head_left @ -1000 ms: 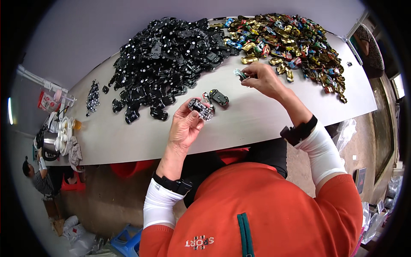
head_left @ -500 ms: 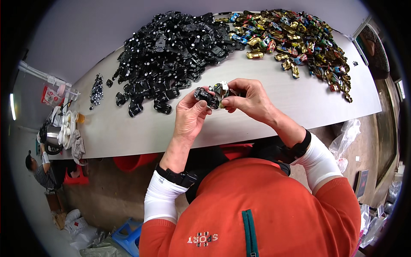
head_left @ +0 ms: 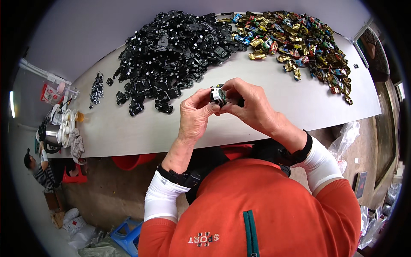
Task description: The person assembles small toy cars by hand at a table. They pick up black chassis and colorful car bodies, fit the bodies onto the chassis, and place the completed units into a pile. The process is repeated continuously with different colored bodies.
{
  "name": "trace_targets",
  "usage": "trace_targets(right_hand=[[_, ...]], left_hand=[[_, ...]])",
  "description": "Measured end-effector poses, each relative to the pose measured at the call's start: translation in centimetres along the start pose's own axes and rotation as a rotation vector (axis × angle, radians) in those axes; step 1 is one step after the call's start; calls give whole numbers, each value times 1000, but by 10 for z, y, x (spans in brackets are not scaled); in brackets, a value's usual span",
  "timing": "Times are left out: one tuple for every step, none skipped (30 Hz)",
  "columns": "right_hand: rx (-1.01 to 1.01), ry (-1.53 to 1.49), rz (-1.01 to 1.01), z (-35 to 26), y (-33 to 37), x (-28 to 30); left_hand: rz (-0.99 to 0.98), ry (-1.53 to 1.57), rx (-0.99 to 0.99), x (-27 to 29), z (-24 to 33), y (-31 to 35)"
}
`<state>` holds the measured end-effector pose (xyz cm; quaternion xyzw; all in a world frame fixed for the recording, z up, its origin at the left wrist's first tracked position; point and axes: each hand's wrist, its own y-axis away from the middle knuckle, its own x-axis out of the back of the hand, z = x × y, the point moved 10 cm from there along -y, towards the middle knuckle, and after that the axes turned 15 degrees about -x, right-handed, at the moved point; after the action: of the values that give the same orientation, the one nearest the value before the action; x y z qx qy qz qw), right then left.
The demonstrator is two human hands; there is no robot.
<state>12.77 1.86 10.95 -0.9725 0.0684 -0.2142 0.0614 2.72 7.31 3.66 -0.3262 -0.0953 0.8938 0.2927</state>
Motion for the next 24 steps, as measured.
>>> trace_targets(right_hand=[[-31, -58, -21, -2, 0, -1], [84, 13, 8, -10, 3, -1], [98, 40, 8, -13, 3, -2], [112, 68, 8, -16, 3, -2], [123, 97, 5, -19, 4, -3], [92, 85, -15, -18, 3, -4], [61, 73, -35, -18, 2, -6], [32, 61, -54, -17, 1, -7], [79, 57, -57, -21, 1, -8], [125, 54, -59, -25, 2, -9], [172, 50, -62, -30, 3, -9], [176, 57, -74, -31, 3, -10], [180, 63, -86, -33, 3, -10], [184, 69, -99, -34, 3, -11], [169, 78, -108, -35, 4, -11], [153, 87, -117, -35, 4, -11], [135, 96, -121, -35, 5, -11], [134, 107, -128, -35, 5, -13], [134, 118, -135, -34, 4, -14], [132, 129, -145, -33, 5, -16], [155, 151, -151, -36, 6, -17], [179, 173, -156, -40, 7, -17], [205, 195, -164, -43, 8, -18], [170, 166, -174, -39, 7, -18]], left_hand=[[-13, 10, -1, -1, 2, -1], [-15, 10, -15, 1, 3, -1], [-19, 4, -20, 1, 5, -1], [-22, -1, -25, 0, 7, -1], [-23, -4, -29, 0, 9, -1], [-23, -9, -40, -1, 11, -2], [-13, 2, -47, -1, 14, -3], [-4, 13, -55, -3, 16, -3], [5, 23, -62, -3, 19, -4], [-10, 21, -47, -5, 19, -5], [-24, 18, -33, -5, 20, -6], [-38, 15, -18, -7, 20, -7], [-35, 33, -18, -8, 22, -7], [-31, 49, -18, -10, 23, -7], [-27, 66, -17, -11, 23, -6], [-9, 90, -2, -9, 21, -3], [4, 114, 16, -7, 17, -1], [18, 139, 34, -6, 14, 0], [24, 144, 28, -7, 14, 1], [33, 150, 22, -7, 14, 2], [43, 156, 17, -8, 14, 3], [42, 129, 11, -9, 14, 3], [41, 102, 4, -9, 15, 3], [41, 75, -4, -9, 16, 2]])
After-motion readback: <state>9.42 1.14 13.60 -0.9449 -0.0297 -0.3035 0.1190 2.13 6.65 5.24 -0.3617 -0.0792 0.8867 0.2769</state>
